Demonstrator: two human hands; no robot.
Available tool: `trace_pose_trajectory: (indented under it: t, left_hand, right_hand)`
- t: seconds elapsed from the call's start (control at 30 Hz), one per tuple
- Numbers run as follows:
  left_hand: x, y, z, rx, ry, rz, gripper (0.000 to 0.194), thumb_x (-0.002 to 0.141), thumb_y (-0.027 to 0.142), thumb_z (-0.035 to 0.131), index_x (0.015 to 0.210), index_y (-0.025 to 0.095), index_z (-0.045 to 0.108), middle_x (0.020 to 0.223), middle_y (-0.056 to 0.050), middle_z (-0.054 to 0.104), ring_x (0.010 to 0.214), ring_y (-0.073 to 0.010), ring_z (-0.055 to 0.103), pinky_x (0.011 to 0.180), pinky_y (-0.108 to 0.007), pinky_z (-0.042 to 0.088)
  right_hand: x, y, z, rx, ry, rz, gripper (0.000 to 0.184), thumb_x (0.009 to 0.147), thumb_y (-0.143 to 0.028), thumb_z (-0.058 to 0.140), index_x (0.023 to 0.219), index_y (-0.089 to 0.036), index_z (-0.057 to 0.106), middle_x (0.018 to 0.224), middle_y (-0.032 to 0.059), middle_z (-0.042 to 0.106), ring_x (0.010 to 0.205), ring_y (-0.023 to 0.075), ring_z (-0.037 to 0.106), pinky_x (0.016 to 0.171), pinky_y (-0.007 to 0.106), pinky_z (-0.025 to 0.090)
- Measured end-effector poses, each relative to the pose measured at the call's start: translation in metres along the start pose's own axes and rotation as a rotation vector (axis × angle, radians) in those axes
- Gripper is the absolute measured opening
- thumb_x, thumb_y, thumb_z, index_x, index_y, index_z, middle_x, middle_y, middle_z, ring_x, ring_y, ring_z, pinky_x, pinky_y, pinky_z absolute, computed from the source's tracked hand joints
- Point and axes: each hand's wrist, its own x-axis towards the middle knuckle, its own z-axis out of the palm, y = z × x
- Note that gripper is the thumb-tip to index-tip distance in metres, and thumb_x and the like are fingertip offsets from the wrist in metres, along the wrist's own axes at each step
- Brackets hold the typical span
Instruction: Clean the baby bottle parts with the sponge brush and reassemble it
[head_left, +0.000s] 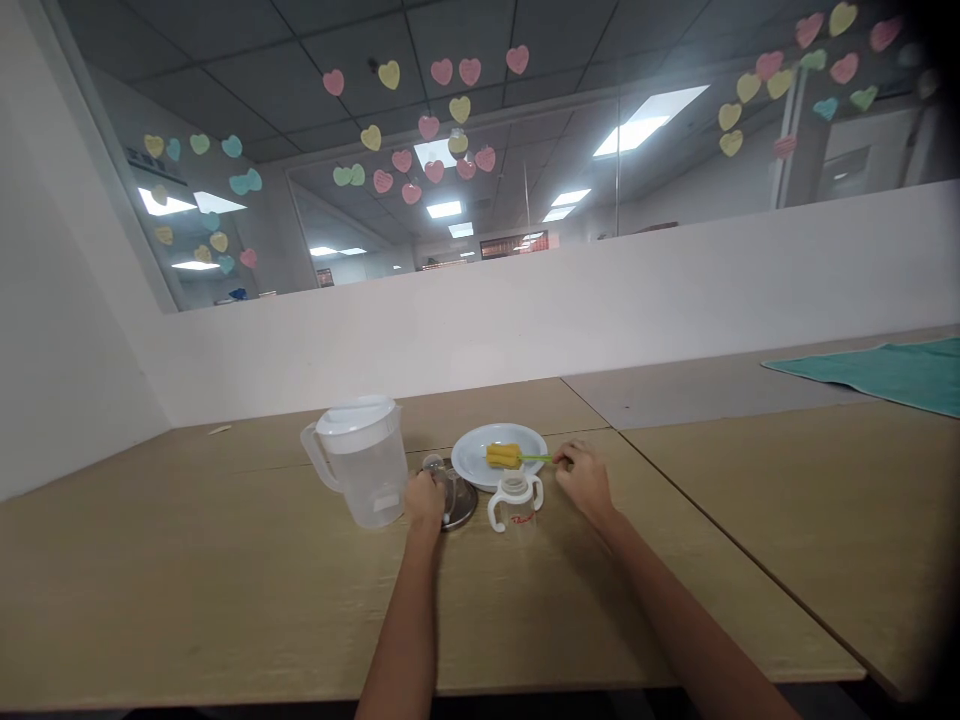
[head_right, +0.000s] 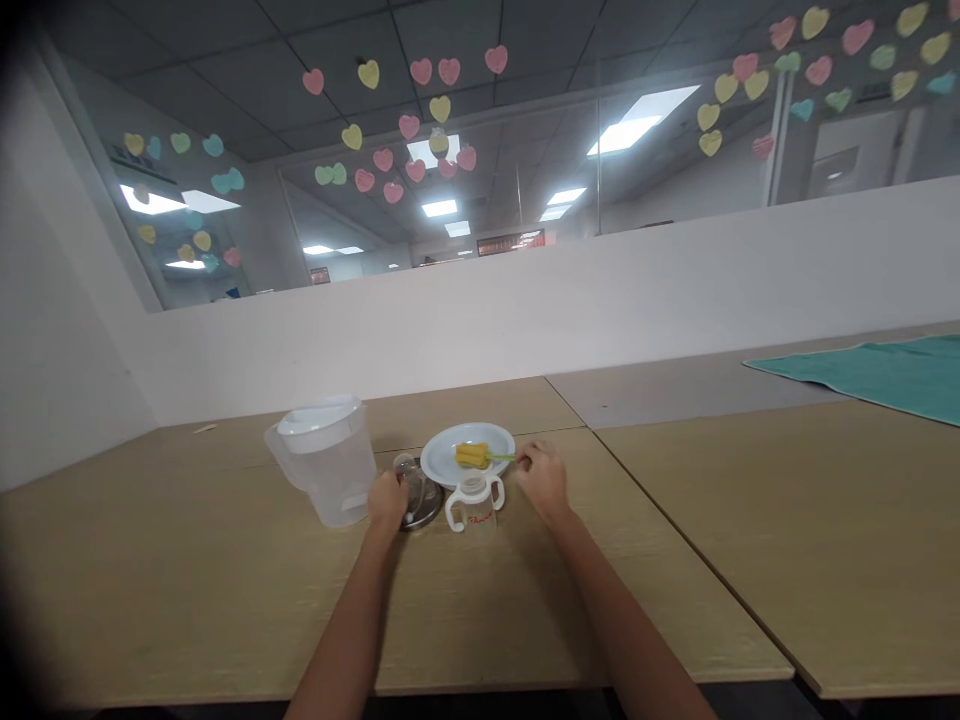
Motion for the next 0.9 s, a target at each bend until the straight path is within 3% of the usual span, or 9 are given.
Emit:
trace_pose_trajectory:
  t: [0.17,0.3,0.37,0.43,0.6,0.77,0.9]
  left_hand:
    - [-0.007,0.015,-0.012,0.017,0.078,0.073,0.032,0.089,0.021,0.040,0.111,0.020,0.062,0.110,-0.011,0.060,0.086,-0.0187,0.062,0.073,-0.027,0.044]
    - [-0.010,0.039,-0.016,-0.080,0.109,0.282,0.035,0.093,0.028,0.035,0.121,0.026,0.055,0.114,-0.006,0.062,0.099,-0.0177,0.058,0.085,-0.027,0.042]
    - [-0.006,0.055,-0.013,-0.102,-0.004,0.358,0.036,0.093,0.029,0.034,0.121,0.024,0.057,0.119,-0.007,0.061,0.106,-0.0189,0.055,0.091,-0.029,0.039]
    - [0.001,0.069,-0.007,-0.081,-0.220,0.437,0.034,0.092,0.027,0.037,0.116,0.024,0.061,0.119,-0.005,0.061,0.108,-0.0188,0.055,0.093,-0.030,0.040]
    - [0.019,0.095,0.017,-0.037,-0.546,0.549,0.018,0.075,0.014,0.060,0.085,0.022,0.072,0.092,-0.004,0.071,0.087,-0.0179,0.063,0.081,-0.027,0.047]
    - [0.023,0.103,0.030,0.011,-0.681,0.547,0.018,0.083,0.030,0.060,0.090,0.014,0.064,0.094,-0.004,0.066,0.085,-0.0151,0.061,0.081,-0.034,0.050]
    - [0.019,0.099,0.019,-0.034,-0.635,0.538,0.013,0.077,0.027,0.066,0.077,0.014,0.064,0.086,-0.005,0.064,0.084,-0.0166,0.060,0.080,-0.033,0.049]
  right_hand:
    - [0.000,0.002,-0.001,-0.079,0.058,-0.034,0.021,0.065,-0.009,0.041,0.059,-0.019,0.058,0.068,0.0042,0.060,0.073,0.0200,0.052,0.069,0.031,0.039]
    - [0.000,0.004,0.001,-0.111,0.095,-0.042,0.021,0.067,-0.010,0.040,0.060,-0.019,0.058,0.069,0.0053,0.060,0.073,0.0203,0.052,0.071,0.032,0.039]
    - [0.001,0.006,0.001,-0.115,0.110,-0.026,0.022,0.067,-0.011,0.039,0.060,-0.019,0.058,0.069,0.0057,0.060,0.073,0.0206,0.052,0.071,0.032,0.039]
    - [0.002,0.008,0.000,-0.102,0.135,0.001,0.021,0.067,-0.012,0.039,0.060,-0.019,0.058,0.069,0.0058,0.060,0.072,0.0209,0.052,0.071,0.033,0.039]
    - [0.004,0.012,-0.004,-0.013,0.180,0.119,0.022,0.067,-0.016,0.038,0.061,-0.018,0.059,0.071,0.0064,0.060,0.073,0.0213,0.054,0.070,0.033,0.040]
    - [0.005,0.012,-0.005,0.060,0.181,0.203,0.023,0.067,-0.021,0.039,0.060,-0.018,0.060,0.071,0.0077,0.061,0.072,0.0221,0.055,0.070,0.033,0.040]
    - [0.006,0.008,-0.008,0.089,0.171,0.244,0.023,0.063,-0.023,0.039,0.060,-0.018,0.061,0.071,0.0081,0.063,0.073,0.0227,0.056,0.071,0.033,0.040]
